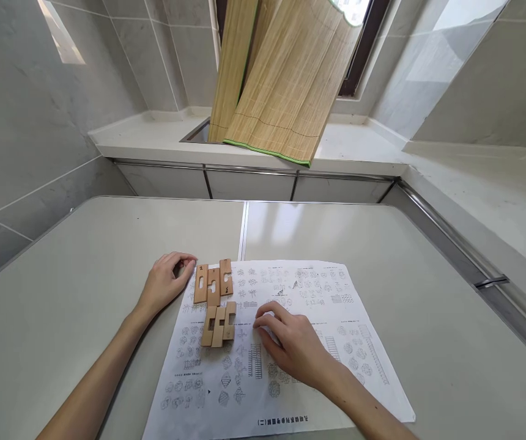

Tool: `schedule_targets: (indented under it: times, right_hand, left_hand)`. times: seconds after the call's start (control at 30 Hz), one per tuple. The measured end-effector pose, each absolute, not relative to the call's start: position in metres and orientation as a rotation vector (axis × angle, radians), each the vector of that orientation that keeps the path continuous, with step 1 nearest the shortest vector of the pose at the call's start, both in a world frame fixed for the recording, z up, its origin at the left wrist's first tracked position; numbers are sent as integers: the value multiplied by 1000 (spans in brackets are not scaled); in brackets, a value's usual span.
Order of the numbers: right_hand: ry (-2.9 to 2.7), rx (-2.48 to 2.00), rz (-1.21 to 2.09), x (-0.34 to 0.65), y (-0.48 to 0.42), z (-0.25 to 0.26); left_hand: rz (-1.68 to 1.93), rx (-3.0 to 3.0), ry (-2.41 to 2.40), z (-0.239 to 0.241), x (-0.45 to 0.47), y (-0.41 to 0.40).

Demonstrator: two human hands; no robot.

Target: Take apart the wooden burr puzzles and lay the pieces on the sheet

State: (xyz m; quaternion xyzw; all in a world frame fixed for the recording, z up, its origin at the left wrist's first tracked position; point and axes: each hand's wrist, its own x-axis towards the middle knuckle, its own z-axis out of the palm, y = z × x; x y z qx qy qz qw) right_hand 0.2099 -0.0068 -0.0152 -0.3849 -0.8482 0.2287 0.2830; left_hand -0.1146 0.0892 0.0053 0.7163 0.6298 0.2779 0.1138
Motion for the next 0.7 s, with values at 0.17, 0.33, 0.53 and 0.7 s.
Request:
schedule_targets:
  times: [0.17, 0.33, 0.53, 0.7]
  right_hand:
    - [-2273, -1033, 612, 209, -7, -13]
    - [-2277, -1033, 601, 209, -7, -14]
    - [-2278, -1040, 629, 209, -7, -13]
    - [-2275, -1033, 623, 208, -6, -10]
  left_hand:
    - [791, 2148, 1819, 4, -112, 86]
    - [788, 2169, 1805, 1, -113, 86]
    - [765, 2207, 1785, 0, -113, 86]
    - [750, 2227, 1782, 2, -112, 86]
